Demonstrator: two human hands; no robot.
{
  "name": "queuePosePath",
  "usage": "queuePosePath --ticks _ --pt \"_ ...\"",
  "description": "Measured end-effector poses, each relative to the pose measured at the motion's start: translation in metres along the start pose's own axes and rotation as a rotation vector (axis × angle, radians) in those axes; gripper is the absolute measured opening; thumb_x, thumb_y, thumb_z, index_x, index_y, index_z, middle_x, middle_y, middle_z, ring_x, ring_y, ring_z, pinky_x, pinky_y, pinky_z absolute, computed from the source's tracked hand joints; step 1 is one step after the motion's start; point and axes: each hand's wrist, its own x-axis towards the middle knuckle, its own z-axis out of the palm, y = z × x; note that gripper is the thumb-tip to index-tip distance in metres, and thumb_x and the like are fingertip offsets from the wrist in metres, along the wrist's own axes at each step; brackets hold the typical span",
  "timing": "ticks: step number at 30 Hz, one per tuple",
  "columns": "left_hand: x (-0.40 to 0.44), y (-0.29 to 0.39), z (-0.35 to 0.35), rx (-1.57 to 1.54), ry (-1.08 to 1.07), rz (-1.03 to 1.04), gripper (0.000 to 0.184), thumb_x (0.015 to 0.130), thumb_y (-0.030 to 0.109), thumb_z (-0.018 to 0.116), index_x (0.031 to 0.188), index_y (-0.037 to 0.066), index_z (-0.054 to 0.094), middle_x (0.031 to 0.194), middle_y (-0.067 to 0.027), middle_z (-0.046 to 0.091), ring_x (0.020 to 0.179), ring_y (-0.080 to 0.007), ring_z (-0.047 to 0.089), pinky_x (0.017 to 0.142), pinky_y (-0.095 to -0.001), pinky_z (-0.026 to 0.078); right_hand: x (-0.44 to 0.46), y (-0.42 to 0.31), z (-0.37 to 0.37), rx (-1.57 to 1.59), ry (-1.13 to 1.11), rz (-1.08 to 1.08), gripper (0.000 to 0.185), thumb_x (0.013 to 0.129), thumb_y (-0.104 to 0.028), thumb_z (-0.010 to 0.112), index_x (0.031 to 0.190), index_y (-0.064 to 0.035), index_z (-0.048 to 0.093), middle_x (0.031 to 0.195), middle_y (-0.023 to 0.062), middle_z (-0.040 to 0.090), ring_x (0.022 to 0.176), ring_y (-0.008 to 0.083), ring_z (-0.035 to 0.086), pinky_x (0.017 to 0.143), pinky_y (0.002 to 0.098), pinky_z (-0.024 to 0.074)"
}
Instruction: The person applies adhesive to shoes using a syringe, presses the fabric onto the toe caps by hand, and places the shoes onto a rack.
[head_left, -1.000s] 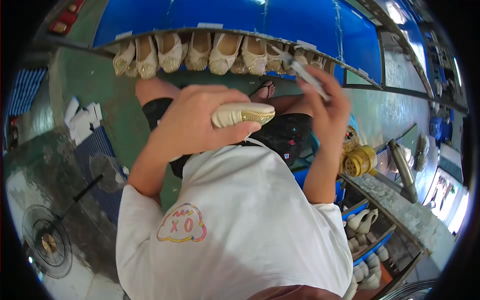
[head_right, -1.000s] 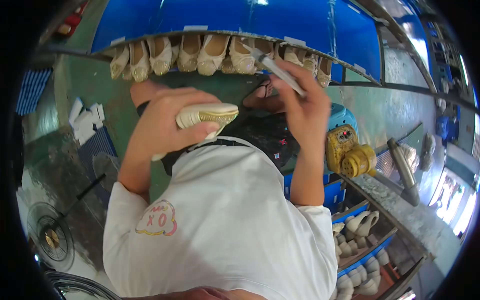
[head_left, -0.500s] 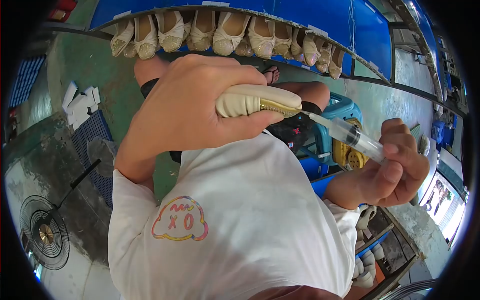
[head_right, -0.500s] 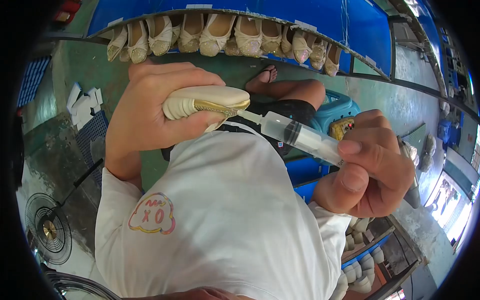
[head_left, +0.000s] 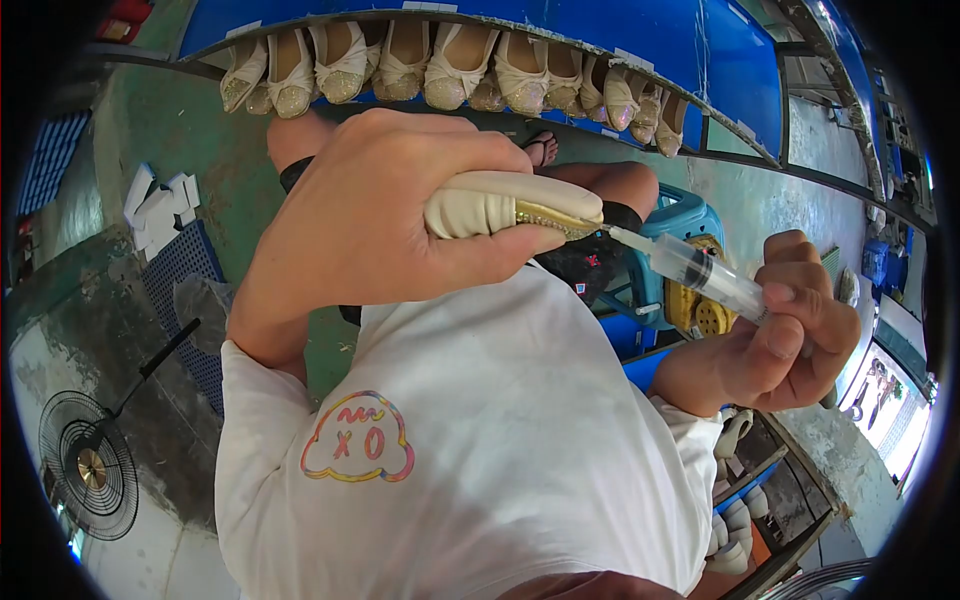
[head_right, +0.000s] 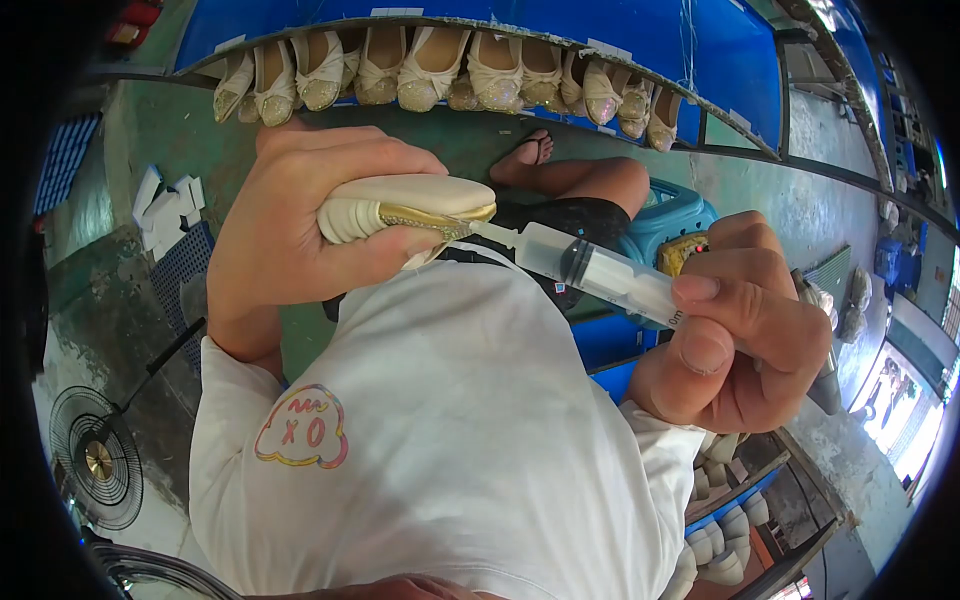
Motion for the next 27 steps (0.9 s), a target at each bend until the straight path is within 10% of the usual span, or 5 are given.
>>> queuePosePath --ticks 27 --pt "0.003 0.001 -0.006 -0.175 -0.121 -0.017 0.048 0.073 0.034 0.074 0.102 -0.004 0.078 0.088 -0.0154 0.078 0.074 -0.0262 0.076 0.066 -0.0318 0.056 -0.004 0.005 -0.008 0.106 0.024 -0.003 0.041 0.101 -0.041 0.071 0.097 -0.0022 0.058 0.067 0.0074 0.057 0.059 0.0142 0.042 0.059 0.0355 0.0355"
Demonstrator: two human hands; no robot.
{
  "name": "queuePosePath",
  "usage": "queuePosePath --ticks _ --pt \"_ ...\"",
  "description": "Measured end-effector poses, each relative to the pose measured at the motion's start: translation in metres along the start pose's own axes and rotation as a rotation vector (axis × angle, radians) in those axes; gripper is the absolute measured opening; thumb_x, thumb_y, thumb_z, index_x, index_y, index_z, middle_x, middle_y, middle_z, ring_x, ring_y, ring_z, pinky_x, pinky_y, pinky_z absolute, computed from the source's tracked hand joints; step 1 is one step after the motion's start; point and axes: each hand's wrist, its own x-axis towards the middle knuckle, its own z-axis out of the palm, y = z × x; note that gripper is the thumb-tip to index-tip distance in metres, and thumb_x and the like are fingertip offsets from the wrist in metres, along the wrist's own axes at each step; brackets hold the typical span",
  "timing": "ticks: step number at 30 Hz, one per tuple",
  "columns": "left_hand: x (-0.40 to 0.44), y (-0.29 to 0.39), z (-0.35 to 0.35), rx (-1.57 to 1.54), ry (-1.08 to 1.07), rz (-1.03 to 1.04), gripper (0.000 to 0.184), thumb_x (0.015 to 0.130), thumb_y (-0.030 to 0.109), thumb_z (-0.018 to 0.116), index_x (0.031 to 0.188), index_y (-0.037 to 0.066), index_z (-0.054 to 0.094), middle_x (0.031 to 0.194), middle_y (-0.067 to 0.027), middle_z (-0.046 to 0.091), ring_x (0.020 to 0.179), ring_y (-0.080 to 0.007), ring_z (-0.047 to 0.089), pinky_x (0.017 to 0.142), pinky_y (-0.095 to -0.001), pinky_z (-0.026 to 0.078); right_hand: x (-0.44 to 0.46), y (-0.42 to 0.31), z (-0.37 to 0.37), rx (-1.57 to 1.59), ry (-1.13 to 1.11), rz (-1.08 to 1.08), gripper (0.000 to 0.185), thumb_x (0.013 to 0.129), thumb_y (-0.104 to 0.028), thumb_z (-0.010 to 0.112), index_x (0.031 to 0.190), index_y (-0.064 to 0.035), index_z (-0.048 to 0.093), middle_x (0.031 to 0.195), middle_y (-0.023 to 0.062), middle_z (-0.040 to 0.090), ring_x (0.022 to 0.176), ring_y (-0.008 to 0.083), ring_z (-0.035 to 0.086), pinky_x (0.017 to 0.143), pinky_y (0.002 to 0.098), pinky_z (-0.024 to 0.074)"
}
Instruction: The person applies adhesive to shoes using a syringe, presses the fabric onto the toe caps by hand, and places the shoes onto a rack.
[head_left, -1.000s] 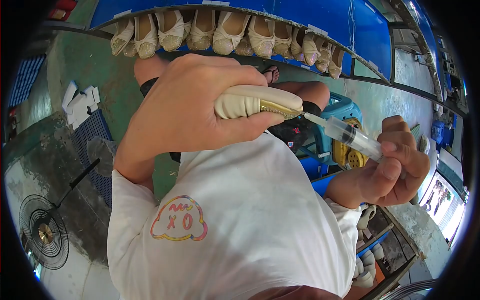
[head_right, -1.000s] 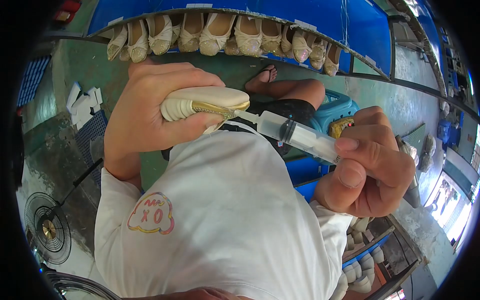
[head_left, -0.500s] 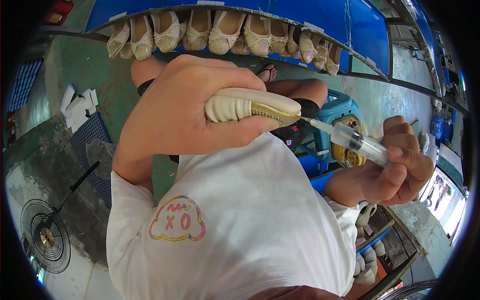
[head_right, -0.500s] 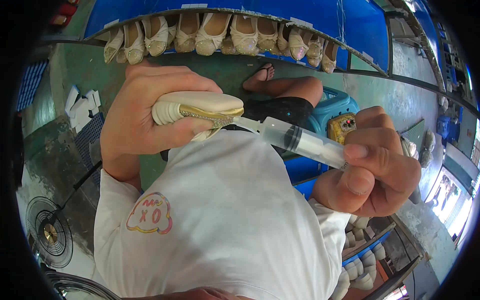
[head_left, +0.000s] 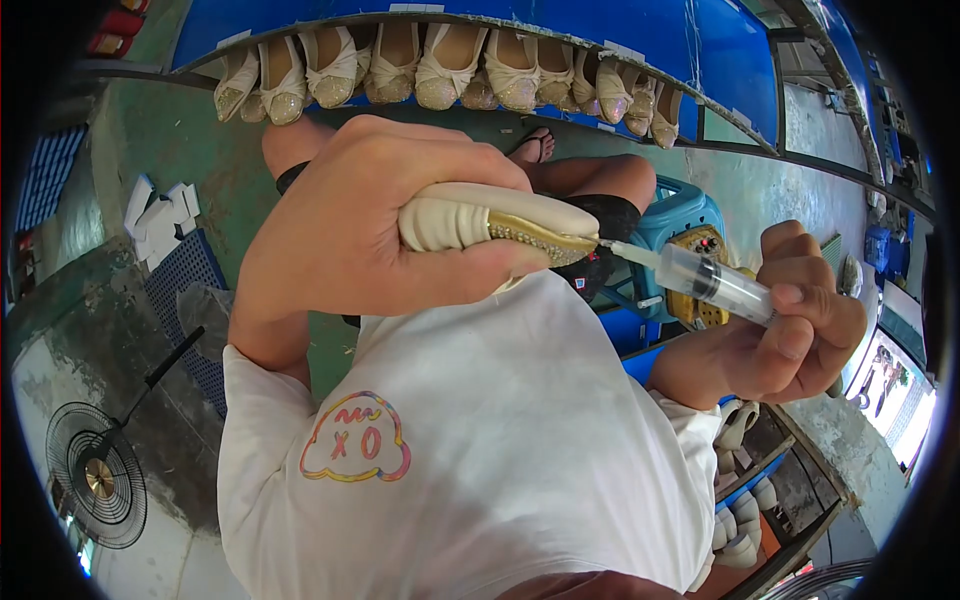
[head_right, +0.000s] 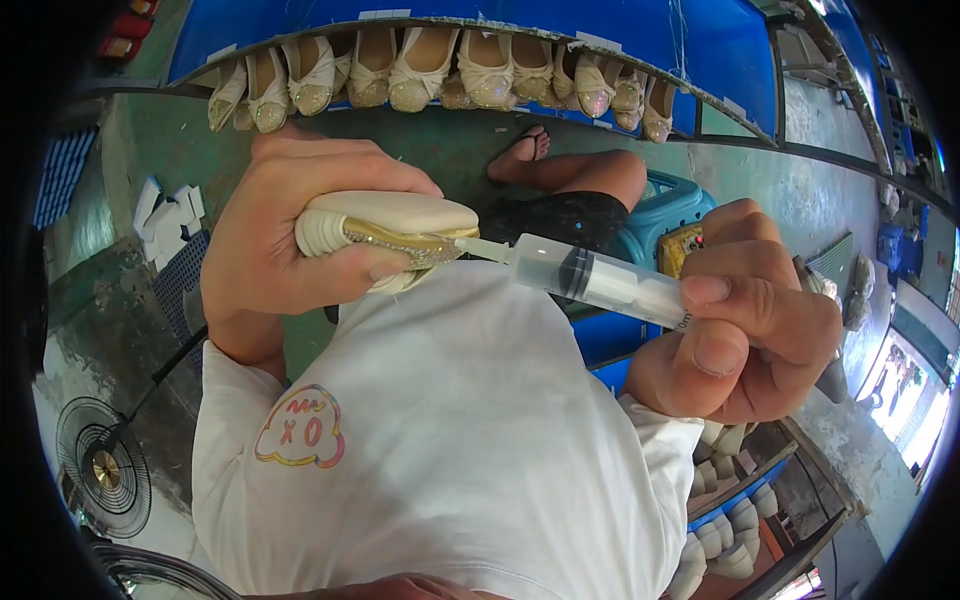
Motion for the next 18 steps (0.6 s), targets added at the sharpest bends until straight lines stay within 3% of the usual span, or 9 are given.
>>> queuePosePath --ticks 6,14,18 --pt "0.000 -0.006 0.008 -0.100 0.026 0.054 0.051 0.076 0.040 0.076 0.101 -0.004 0.078 0.087 -0.0148 0.078 0.071 -0.0260 0.076 0.064 -0.0321 0.056 -0.004 0.008 -0.003 0.055 -0.021 -0.040 0.024 0.104 -0.024 0.061 0.097 -0.0008 0.058 0.064 0.0067 0.049 0.059 0.0130 0.033 0.060 0.0376 0.0284" --pt "0.002 -0.012 0.008 -0.176 0.019 0.099 0.061 0.077 0.049 0.077 0.101 -0.007 0.076 0.086 -0.0161 0.077 0.072 -0.0273 0.076 0.071 -0.0335 0.059 -0.014 0.011 -0.002 0.091 0.024 -0.012 0.023 0.105 -0.023 0.059 0.101 -0.0009 0.056 0.066 0.0075 0.050 0.060 0.0129 0.035 0.061 0.0370 0.0295" --pt "0.004 -0.005 0.008 -0.175 0.029 0.027 0.068 0.072 0.053 0.082 0.103 -0.008 0.076 0.091 -0.0159 0.076 0.074 -0.0270 0.075 0.074 -0.0332 0.058 -0.019 0.016 -0.007 0.096 0.030 0.021 0.024 0.106 -0.023 0.058 0.104 0.0001 0.054 0.071 0.0094 0.052 0.062 0.0143 0.037 0.061 0.0369 0.0310"
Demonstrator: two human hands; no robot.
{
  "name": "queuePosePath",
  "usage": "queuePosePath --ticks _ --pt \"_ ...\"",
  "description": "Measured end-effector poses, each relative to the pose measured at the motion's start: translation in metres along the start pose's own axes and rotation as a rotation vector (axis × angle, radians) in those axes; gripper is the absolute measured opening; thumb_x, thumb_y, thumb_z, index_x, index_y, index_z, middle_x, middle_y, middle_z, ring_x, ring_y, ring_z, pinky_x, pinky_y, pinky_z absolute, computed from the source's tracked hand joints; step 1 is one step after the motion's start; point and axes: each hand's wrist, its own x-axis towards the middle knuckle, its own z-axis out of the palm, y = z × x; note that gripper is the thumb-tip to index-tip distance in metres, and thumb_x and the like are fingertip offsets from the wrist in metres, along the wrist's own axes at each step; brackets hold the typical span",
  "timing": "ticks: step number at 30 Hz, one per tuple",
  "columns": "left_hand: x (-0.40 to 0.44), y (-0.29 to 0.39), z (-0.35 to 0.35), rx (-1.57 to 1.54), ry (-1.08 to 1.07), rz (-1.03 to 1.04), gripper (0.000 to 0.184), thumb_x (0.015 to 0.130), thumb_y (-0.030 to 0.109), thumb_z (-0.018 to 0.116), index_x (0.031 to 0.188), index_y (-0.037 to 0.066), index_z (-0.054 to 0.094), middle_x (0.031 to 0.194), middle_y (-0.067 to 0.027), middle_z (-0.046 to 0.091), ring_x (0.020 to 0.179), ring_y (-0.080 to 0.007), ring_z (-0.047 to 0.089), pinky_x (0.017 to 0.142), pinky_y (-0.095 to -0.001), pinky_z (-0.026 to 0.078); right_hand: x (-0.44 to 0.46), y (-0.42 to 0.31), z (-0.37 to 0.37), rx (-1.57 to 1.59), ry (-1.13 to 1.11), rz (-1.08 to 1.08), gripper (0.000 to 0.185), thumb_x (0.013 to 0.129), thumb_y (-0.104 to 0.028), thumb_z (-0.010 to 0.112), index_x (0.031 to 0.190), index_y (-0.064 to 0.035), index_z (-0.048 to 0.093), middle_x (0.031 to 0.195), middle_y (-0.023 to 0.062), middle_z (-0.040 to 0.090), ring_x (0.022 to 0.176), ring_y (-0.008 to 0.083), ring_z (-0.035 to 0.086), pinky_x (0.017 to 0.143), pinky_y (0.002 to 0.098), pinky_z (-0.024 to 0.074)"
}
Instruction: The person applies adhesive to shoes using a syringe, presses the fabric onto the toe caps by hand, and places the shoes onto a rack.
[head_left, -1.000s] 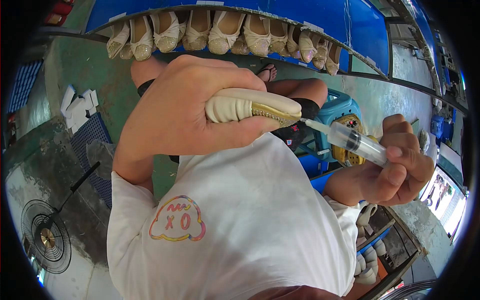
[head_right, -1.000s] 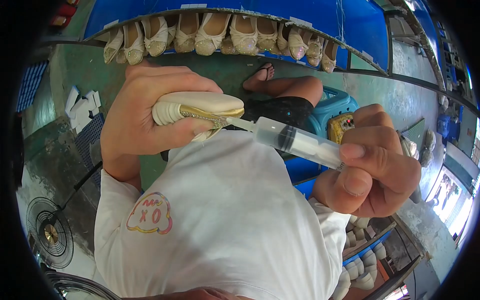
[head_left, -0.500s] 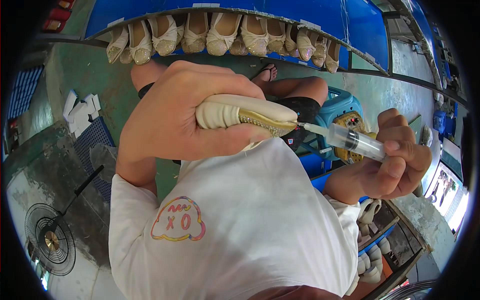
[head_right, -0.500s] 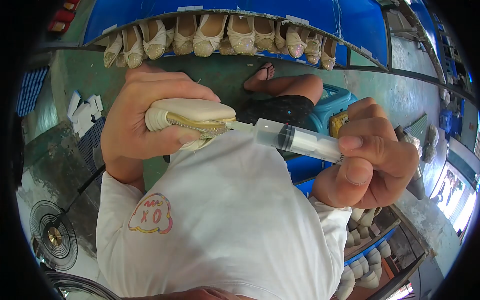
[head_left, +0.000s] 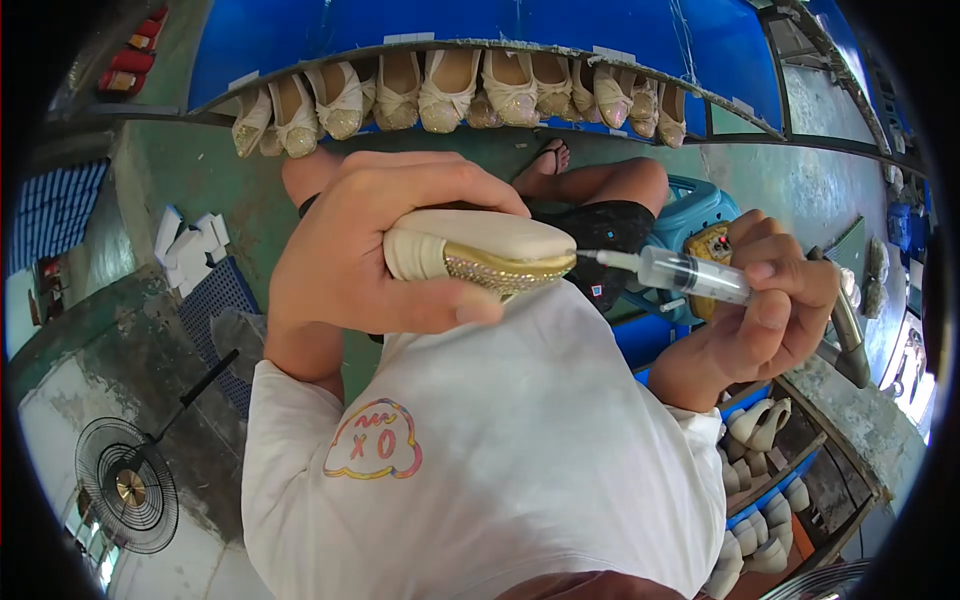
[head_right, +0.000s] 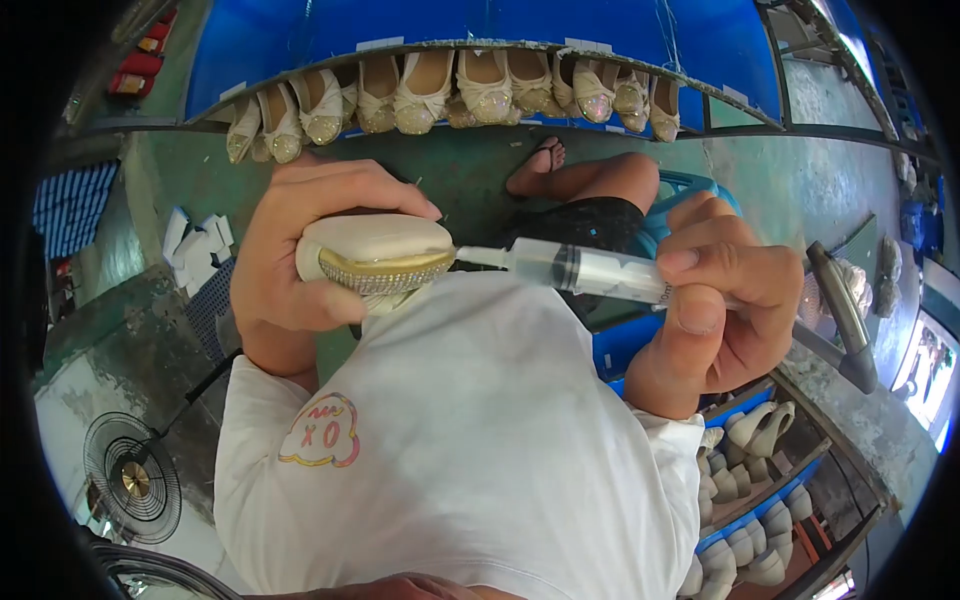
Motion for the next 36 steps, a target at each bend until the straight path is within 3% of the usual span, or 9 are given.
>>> queuePosePath --ticks 4,10,14,18,21,22,26,32,36 --pt "-0.003 0.021 -0.003 0.211 0.061 -0.027 0.061 0.072 0.045 0.087 0.107 -0.004 0.077 0.097 -0.0142 0.076 0.084 -0.0252 0.075 0.078 -0.0321 0.056 -0.019 0.007 -0.019 -0.026 0.171 0.088 0.022 0.106 -0.020 0.058 0.109 0.0019 0.056 0.087 0.0113 0.058 0.074 0.0195 0.050 0.068 0.0400 0.0441" --pt "-0.033 0.049 -0.024 0.496 0.297 -0.164 0.043 0.078 0.014 0.086 0.116 -0.001 0.075 0.100 -0.0112 0.075 0.093 -0.0211 0.072 0.084 -0.0323 0.055 -0.055 0.043 -0.040 -0.034 0.503 0.361 0.017 0.107 -0.016 0.058 0.107 0.0000 0.060 0.089 0.0047 0.058 0.071 0.0078 0.048 0.065 0.0234 0.0387" --pt "-0.071 0.067 -0.044 0.128 0.631 -0.306 0.038 0.088 0.011 0.082 0.122 -0.004 0.070 0.108 -0.0073 0.076 0.096 -0.0137 0.071 0.088 -0.0306 0.057 -0.066 0.062 -0.052 0.013 0.490 0.449 0.014 0.107 -0.015 0.057 0.106 -0.0012 0.061 0.092 0.0025 0.058 0.073 0.0064 0.049 0.066 0.0217 0.0396" --pt "-0.070 0.098 -0.034 -0.338 1.117 0.126 0.052 0.090 0.013 0.081 0.135 -0.004 0.058 0.124 -0.0122 0.071 0.114 -0.0203 0.070 0.100 -0.0353 0.056 -0.078 0.077 -0.060 0.018 0.461 0.496 0.016 0.107 -0.017 0.059 0.104 -0.0021 0.061 0.089 0.0002 0.057 0.075 0.0053 0.048 0.065 0.0217 0.0383" --pt "-0.060 0.063 -0.008 -0.308 0.817 0.094 0.049 0.095 0.016 0.079 0.135 -0.001 0.056 0.133 -0.0115 0.067 0.121 -0.0218 0.068 0.105 -0.0369 0.055 -0.071 0.077 -0.049 0.091 0.446 0.517 0.014 0.108 -0.016 0.058 0.102 -0.0035 0.059 0.085 -0.0014 0.052 0.071 0.0046 0.043 0.062 0.0223 0.0329" --pt "-0.046 0.067 0.008 -0.539 0.704 0.065 0.050 0.095 0.017 0.079 0.135 -0.001 0.055 0.133 -0.0107 0.066 0.120 -0.0208 0.068 0.105 -0.0367 0.055 -0.066 0.080 -0.046 0.122 0.441 0.508 0.014 0.109 -0.016 0.058 0.101 -0.0040 0.057 0.084 -0.0015 0.051 0.069 0.0047 0.041 0.061 0.0227 0.0310" --pt "0.003 0.083 0.026 -0.889 0.659 -0.101 0.043 0.104 0.019 0.069 0.139 0.000 0.053 0.134 -0.0108 0.066 0.122 -0.0201 0.067 0.104 -0.0373 0.056 -0.064 0.080 -0.041 0.171 0.483 0.497 0.015 0.106 -0.017 0.062 0.099 -0.0038 0.060 0.085 -0.0018 0.057 0.069 0.0039 0.048 0.062 0.0208 0.0369" --pt "0.084 0.074 0.011 -0.831 0.696 0.257 0.032 0.108 0.017 0.063 0.135 0.002 0.053 0.132 -0.0093 0.065 0.123 -0.0187 0.063 0.114 -0.0356 0.049 -0.073 0.078 -0.047 0.175 0.462 0.470 0.015 0.106 -0.018 0.061 0.099 -0.0042 0.060 0.085 -0.0012 0.059 0.069 0.0038 0.050 0.061 0.0201 0.0389" --pt "0.101 0.075 0.010 -0.779 0.600 0.244 0.033 0.109 0.021 0.061 0.134 -0.001 0.060 0.135 -0.0100 0.066 0.128 -0.0207 0.061 0.118 -0.0401 0.047 -0.084 0.081 -0.054 0.172 0.513 0.467 0.015 0.107 -0.017 0.060 0.099 -0.0050 0.059 0.083 -0.0022 0.056 0.068 0.0034 0.047 0.060 0.0198 0.0367"
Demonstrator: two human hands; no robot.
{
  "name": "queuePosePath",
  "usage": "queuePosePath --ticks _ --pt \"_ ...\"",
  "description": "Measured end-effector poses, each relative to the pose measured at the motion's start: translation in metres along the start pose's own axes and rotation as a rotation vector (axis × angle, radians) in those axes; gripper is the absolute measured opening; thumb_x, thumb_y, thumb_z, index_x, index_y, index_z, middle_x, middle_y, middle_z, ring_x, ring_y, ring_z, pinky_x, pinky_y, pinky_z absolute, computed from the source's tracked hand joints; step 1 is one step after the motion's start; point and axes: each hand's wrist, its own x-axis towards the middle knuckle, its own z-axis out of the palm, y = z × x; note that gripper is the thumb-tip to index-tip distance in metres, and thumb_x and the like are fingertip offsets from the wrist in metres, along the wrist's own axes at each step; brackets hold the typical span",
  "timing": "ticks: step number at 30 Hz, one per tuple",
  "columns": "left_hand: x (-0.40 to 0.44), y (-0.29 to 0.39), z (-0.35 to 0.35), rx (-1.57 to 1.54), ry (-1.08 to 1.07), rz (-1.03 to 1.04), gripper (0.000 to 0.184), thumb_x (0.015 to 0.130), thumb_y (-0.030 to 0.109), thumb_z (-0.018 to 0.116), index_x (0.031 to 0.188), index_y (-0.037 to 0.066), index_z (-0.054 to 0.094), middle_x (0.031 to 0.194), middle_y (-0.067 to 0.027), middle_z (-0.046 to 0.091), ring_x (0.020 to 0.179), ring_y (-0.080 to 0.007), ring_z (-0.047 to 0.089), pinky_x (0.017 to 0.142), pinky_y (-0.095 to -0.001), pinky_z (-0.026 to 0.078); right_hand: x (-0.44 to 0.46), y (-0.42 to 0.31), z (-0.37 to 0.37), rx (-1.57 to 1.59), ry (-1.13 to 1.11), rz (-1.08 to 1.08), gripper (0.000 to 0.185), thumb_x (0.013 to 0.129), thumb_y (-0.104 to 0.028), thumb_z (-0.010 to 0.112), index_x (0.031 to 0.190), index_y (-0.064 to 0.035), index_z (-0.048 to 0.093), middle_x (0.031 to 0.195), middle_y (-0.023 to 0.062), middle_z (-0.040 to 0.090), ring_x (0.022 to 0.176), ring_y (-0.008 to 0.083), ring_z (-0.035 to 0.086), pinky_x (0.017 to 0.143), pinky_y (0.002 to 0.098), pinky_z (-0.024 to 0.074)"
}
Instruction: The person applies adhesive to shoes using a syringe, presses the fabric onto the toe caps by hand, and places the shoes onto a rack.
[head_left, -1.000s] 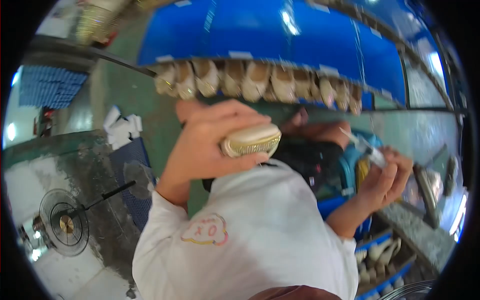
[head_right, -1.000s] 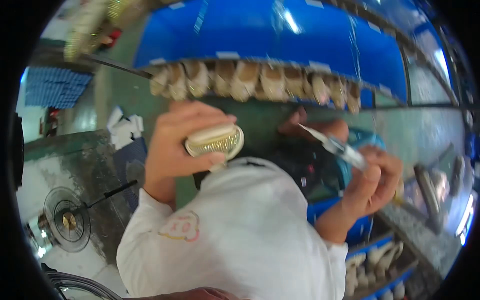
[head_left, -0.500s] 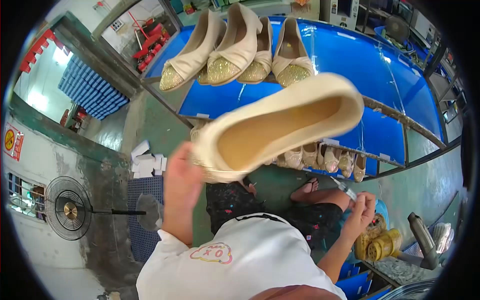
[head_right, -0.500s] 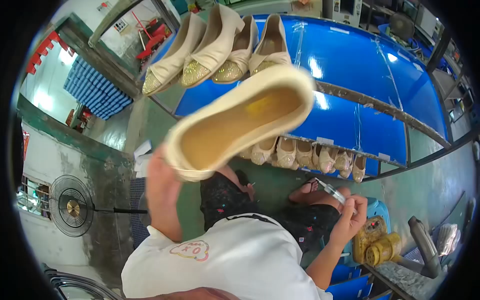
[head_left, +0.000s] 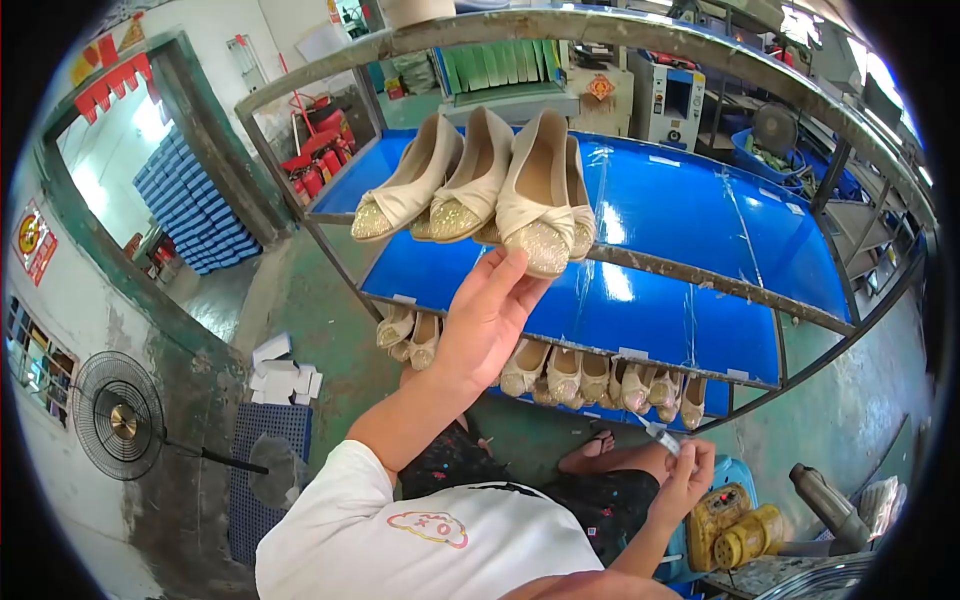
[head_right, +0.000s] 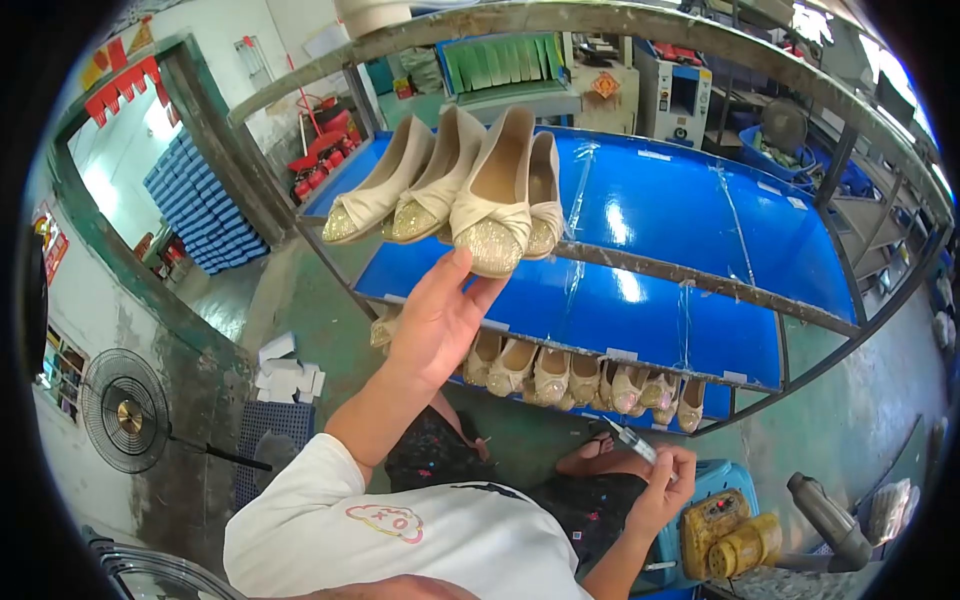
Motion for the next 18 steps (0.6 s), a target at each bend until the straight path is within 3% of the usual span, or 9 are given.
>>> queuePosePath --ticks 4,6,7,9,10,13,16,17,18 --pt "-0.027 0.034 0.014 -0.025 -0.082 -0.396 0.044 0.107 0.029 0.061 0.134 -0.006 0.060 0.135 -0.0218 0.065 0.131 -0.0299 0.061 0.114 -0.0462 0.049 -0.003 0.009 -0.020 -0.014 0.115 0.014 0.013 0.108 -0.017 0.059 0.100 -0.0068 0.059 0.081 -0.0043 0.050 0.066 0.0024 0.041 0.058 0.0203 0.0287" --pt "-0.035 0.082 0.023 0.379 -0.390 -0.439 0.050 0.106 0.032 0.062 0.135 -0.009 0.058 0.135 -0.0248 0.064 0.130 -0.0326 0.062 0.110 -0.0479 0.052 -0.001 0.015 -0.034 -0.045 0.201 0.008 0.013 0.108 -0.017 0.059 0.100 -0.0075 0.059 0.081 -0.0045 0.049 0.066 0.0023 0.041 0.058 0.0206 0.0285" --pt "-0.035 0.102 0.030 0.580 -0.545 -0.458 0.053 0.105 0.033 0.062 0.136 -0.010 0.057 0.135 -0.0263 0.064 0.129 -0.0340 0.063 0.109 -0.0488 0.053 -0.002 0.014 -0.046 -0.083 0.198 0.050 0.016 0.109 -0.020 0.058 0.104 -0.0052 0.060 0.094 -0.0025 0.057 0.077 0.0030 0.049 0.066 0.0204 0.0414" --pt "-0.015 0.111 0.048 0.640 -0.326 0.344 0.052 0.100 0.032 0.069 0.136 -0.004 0.059 0.127 -0.0180 0.067 0.105 -0.0249 0.071 0.086 -0.0367 0.059 0.004 0.015 -0.056 -0.098 0.232 0.013 0.016 0.109 -0.020 0.058 0.109 -0.0037 0.061 0.096 -0.0018 0.059 0.078 0.0037 0.049 0.067 0.0198 0.0407" --pt "0.031 0.140 0.038 1.025 -0.210 0.718 0.048 0.103 0.023 0.068 0.140 -0.004 0.055 0.136 -0.0222 0.064 0.125 -0.0304 0.065 0.107 -0.0427 0.053 0.005 0.013 -0.063 -0.120 0.259 0.007 0.017 0.109 -0.019 0.058 0.111 -0.0030 0.062 0.098 -0.0014 0.060 0.079 0.0040 0.050 0.067 0.0195 0.0403" --pt "0.132 0.213 0.046 1.477 0.041 1.193 0.075 0.093 0.023 0.083 0.151 0.001 0.043 0.153 -0.0215 0.047 0.137 -0.0300 0.053 0.111 -0.0366 0.048 0.014 0.016 -0.085 -0.384 0.287 -0.050 0.025 0.107 -0.014 0.061 0.126 0.0014 0.066 0.115 0.0049 0.069 0.096 0.0121 0.063 0.083 0.0244 0.0512" --pt "0.202 0.271 0.038 1.996 -0.042 1.013 0.056 0.100 0.027 0.073 0.146 -0.002 0.059 0.157 -0.0141 0.047 0.141 -0.0355 0.051 0.118 -0.0403 0.041 0.015 -0.010 -0.086 -0.655 0.324 -0.118 0.024 0.104 -0.014 0.065 0.123 -0.0001 0.071 0.103 0.0088 0.073 0.093 0.0104 0.065 0.084 0.0274 0.0530" --pt "0.229 0.299 0.033 1.777 -0.223 0.588 0.055 0.097 0.020 0.076 0.145 -0.001 0.058 0.149 -0.0185 0.055 0.129 -0.0367 0.060 0.109 -0.0447 0.051 0.014 -0.012 -0.094 -0.754 0.356 -0.050 0.024 0.104 -0.017 0.066 0.121 -0.0010 0.072 0.100 0.0116 0.074 0.091 0.0136 0.068 0.083 0.0285 0.0535" --pt "0.224 0.278 0.045 1.687 -0.285 0.694 0.065 0.092 0.014 0.080 0.148 -0.002 0.050 0.136 -0.0172 0.057 0.118 -0.0322 0.060 0.098 -0.0424 0.053 0.013 -0.011 -0.104 -0.847 0.386 0.017 0.025 0.103 -0.019 0.067 0.120 -0.0018 0.072 0.097 0.0145 0.074 0.088 0.0168 0.070 0.082 0.0296 0.0541"
